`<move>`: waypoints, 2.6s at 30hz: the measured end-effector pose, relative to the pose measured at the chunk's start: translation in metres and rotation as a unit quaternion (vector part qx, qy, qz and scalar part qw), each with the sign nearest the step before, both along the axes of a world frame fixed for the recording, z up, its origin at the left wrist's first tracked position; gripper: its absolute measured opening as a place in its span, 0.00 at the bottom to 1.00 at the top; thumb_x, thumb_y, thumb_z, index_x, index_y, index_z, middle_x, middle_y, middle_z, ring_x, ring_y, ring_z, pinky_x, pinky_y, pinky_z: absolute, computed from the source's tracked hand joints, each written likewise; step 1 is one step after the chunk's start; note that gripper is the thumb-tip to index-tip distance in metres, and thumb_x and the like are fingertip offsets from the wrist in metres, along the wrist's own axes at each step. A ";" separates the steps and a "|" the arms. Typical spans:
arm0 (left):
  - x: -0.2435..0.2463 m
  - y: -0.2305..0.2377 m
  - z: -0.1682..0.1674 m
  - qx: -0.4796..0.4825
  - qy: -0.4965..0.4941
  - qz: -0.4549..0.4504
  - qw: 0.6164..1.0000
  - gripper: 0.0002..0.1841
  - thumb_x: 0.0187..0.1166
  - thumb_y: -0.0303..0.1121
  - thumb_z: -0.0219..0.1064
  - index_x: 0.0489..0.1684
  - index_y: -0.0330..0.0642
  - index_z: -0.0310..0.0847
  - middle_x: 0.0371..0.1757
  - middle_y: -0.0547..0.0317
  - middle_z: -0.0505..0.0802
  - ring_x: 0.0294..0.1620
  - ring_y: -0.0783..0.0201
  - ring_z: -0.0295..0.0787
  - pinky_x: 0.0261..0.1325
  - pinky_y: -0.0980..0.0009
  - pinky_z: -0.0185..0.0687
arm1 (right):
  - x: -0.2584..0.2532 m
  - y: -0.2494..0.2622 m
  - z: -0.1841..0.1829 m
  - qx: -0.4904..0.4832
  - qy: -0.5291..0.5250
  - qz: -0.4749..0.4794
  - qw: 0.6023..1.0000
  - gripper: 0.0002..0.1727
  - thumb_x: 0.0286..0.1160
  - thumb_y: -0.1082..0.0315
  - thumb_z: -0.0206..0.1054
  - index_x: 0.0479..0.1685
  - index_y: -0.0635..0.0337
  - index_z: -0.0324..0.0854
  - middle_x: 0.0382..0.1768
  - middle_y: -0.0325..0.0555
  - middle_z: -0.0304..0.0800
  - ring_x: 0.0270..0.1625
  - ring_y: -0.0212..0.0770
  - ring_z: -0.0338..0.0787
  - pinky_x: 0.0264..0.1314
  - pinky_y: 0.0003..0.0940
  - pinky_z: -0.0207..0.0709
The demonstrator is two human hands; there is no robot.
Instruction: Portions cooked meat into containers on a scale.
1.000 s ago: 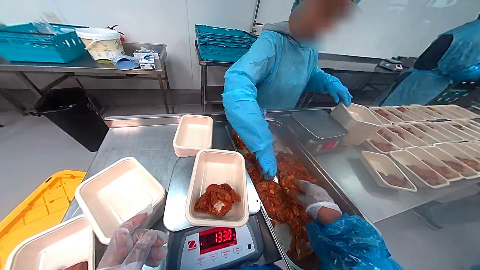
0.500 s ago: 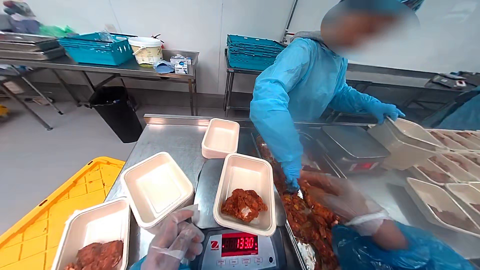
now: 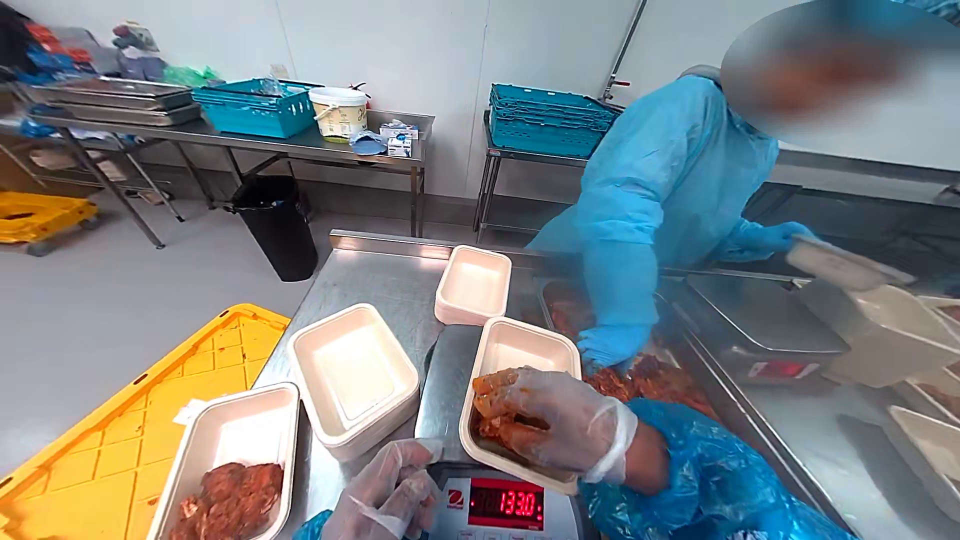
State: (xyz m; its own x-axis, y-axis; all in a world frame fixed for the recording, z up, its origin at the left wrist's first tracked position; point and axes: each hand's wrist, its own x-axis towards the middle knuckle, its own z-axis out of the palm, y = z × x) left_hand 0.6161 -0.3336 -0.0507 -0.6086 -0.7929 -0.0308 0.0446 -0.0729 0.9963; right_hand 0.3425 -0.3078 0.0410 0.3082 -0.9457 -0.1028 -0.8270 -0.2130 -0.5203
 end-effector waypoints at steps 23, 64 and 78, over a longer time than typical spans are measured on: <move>-0.020 0.002 -0.002 -0.029 0.000 -0.062 0.998 0.19 0.82 0.27 0.59 0.69 0.31 0.72 0.37 0.62 0.94 0.34 0.67 0.93 0.38 0.70 0.92 | -0.002 0.001 -0.003 -0.015 0.018 -0.107 0.994 0.17 0.78 0.59 0.72 0.59 0.57 0.89 0.61 0.50 0.91 0.61 0.47 0.92 0.67 0.48 0.84; -0.004 -0.018 0.012 -0.042 -0.043 -0.050 0.997 0.16 0.84 0.25 0.54 0.68 0.31 0.66 0.39 0.62 0.95 0.33 0.66 0.95 0.39 0.69 0.93 | -0.131 0.161 -0.099 0.244 0.142 -0.575 0.768 0.22 0.79 0.66 0.68 0.72 0.60 0.82 0.72 0.61 0.84 0.76 0.61 0.83 0.79 0.61 0.73; 0.003 -0.014 0.020 -0.031 -0.066 0.018 0.997 0.19 0.82 0.25 0.54 0.70 0.30 0.67 0.37 0.59 0.95 0.31 0.66 0.94 0.35 0.70 0.92 | -0.120 0.157 -0.025 -0.046 -0.011 -0.561 0.826 0.05 0.74 0.69 0.77 0.44 0.53 0.95 0.45 0.48 0.97 0.48 0.48 0.94 0.56 0.58 0.84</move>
State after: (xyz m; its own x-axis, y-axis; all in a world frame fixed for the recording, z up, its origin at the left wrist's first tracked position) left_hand 0.6188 -0.3475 -0.0308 -0.5732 -0.8172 -0.0592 -0.0858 -0.0119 0.9962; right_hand 0.2227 -0.1506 0.0160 -0.7671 -0.6412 -0.0208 -0.5211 0.6417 -0.5628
